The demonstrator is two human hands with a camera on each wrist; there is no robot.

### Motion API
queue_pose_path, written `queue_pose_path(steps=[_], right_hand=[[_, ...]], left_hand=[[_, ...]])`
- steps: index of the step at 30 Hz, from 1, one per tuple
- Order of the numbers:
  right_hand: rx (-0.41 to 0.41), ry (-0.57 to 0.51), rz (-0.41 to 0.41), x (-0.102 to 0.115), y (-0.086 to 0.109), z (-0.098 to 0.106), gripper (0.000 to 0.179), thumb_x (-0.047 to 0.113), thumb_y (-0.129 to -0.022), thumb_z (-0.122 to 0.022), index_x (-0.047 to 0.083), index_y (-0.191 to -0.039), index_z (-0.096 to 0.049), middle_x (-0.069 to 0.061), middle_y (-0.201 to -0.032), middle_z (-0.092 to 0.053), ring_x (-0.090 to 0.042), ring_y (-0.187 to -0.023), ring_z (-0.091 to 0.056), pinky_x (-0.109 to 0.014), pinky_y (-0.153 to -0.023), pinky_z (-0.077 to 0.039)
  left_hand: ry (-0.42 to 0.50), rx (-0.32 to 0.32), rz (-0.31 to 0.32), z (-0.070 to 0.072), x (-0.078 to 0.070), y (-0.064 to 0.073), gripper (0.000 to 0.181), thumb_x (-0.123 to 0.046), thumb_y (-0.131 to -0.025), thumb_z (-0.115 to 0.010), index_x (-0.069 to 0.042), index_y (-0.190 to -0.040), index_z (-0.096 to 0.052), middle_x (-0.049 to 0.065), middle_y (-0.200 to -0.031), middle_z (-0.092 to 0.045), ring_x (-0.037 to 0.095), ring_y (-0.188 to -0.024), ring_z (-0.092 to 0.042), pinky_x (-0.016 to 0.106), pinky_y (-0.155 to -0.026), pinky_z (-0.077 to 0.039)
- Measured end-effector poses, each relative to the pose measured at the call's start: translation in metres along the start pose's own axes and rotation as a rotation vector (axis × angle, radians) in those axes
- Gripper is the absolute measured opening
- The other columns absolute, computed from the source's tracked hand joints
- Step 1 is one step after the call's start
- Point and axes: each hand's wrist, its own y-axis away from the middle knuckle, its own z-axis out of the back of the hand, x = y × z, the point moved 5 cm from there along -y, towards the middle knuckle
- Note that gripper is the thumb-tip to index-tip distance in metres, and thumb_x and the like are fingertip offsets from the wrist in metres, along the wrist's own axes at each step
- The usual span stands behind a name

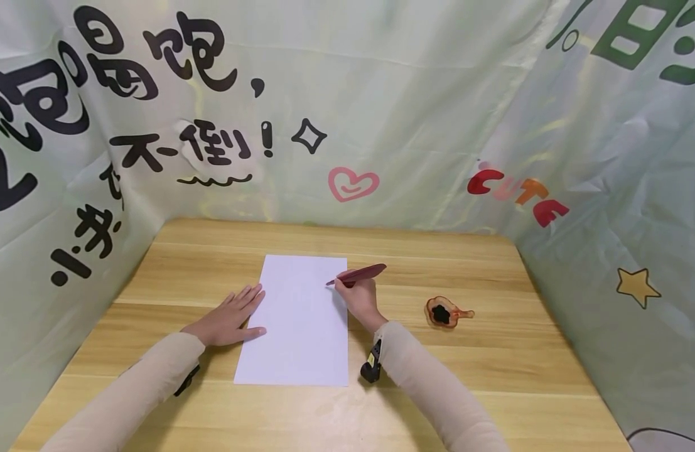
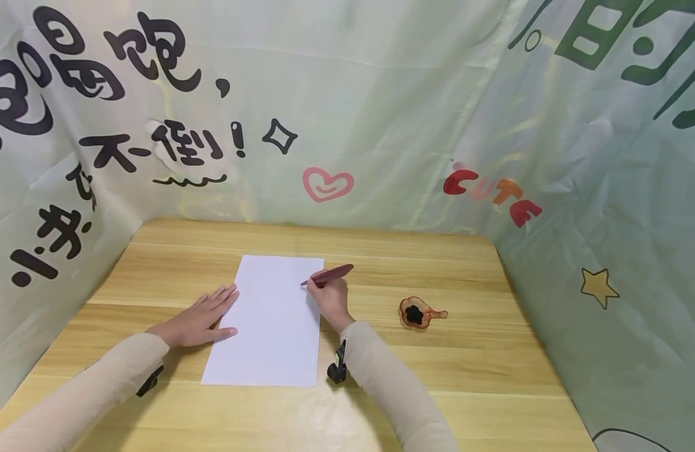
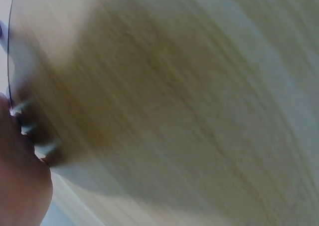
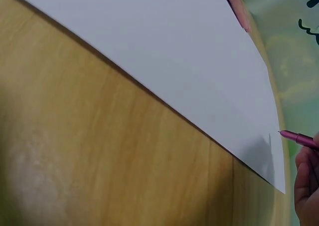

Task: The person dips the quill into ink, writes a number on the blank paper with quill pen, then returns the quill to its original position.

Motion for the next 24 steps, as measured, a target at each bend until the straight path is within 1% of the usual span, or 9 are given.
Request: queue_pose_path(steps=[4, 9, 12, 14, 18, 24], right_hand=[[-0.011, -0.005, -0.009, -0.002, 0.000, -0.001, 0.012, 0.011, -0.084, -0.070, 0.007, -0.096, -0.068, -0.007, -0.088, -0.068, -0.015, -0.071, -0.059, -0.028, -0.066, -0.053], [-0.011, 0.011, -0.008, -0.004, 0.000, -0.004, 0.010, 0.011, -0.085, -0.070, 0.007, -0.094, -0.069, -0.007, -0.088, -0.069, -0.015, -0.073, -0.059, -0.029, -0.068, -0.053], [-0.014, 0.020, -0.010, -0.004, 0.001, -0.005, 0.011, 0.011, -0.084, -0.070, 0.006, -0.094, -0.068, -0.008, -0.089, -0.068, -0.015, -0.073, -0.060, -0.030, -0.069, -0.053], [-0.015, 0.022, -0.008, -0.004, 0.002, -0.006, 0.013, 0.011, -0.084, -0.071, 0.006, -0.096, -0.068, -0.008, -0.089, -0.068, -0.015, -0.074, -0.060, -0.030, -0.069, -0.054], [0.002, 0.017, 0.002, -0.001, 0.004, -0.011, 0.014, 0.010, -0.084, -0.070, 0.005, -0.096, -0.067, -0.009, -0.090, -0.068, -0.015, -0.075, -0.060, -0.029, -0.070, -0.054], [0.039, -0.027, 0.048, 0.002, 0.009, -0.021, 0.007, 0.006, -0.083, -0.071, 0.004, -0.090, -0.070, -0.009, -0.086, -0.070, -0.013, -0.073, -0.061, -0.025, -0.067, -0.052]], left_hand=[[0.014, -0.006, -0.006, 0.000, 0.000, 0.000, 0.083, -0.048, -0.093, -0.056, 0.004, -0.150, -0.023, 0.022, -0.157, -0.016, 0.045, -0.143, -0.013, 0.065, -0.110, -0.012], [0.007, -0.005, -0.006, -0.001, 0.001, 0.000, 0.083, -0.048, -0.094, -0.055, 0.003, -0.150, -0.022, 0.022, -0.157, -0.015, 0.045, -0.143, -0.013, 0.065, -0.110, -0.012], [0.001, 0.009, 0.004, -0.003, 0.003, -0.001, 0.084, -0.050, -0.094, -0.053, 0.002, -0.151, -0.020, 0.021, -0.158, -0.014, 0.044, -0.144, -0.012, 0.064, -0.111, -0.011], [-0.007, 0.023, 0.020, -0.004, 0.004, -0.001, 0.085, -0.052, -0.094, -0.052, 0.000, -0.152, -0.019, 0.018, -0.159, -0.012, 0.041, -0.145, -0.011, 0.062, -0.113, -0.010], [-0.009, 0.043, 0.038, -0.005, 0.006, -0.001, 0.085, -0.054, -0.094, -0.050, -0.002, -0.153, -0.017, 0.016, -0.160, -0.010, 0.039, -0.146, -0.008, 0.061, -0.114, -0.008], [-0.003, 0.034, 0.030, -0.004, 0.005, -0.001, 0.084, -0.052, -0.094, -0.052, -0.001, -0.152, -0.017, 0.017, -0.159, -0.011, 0.040, -0.145, -0.009, 0.062, -0.113, -0.009]])
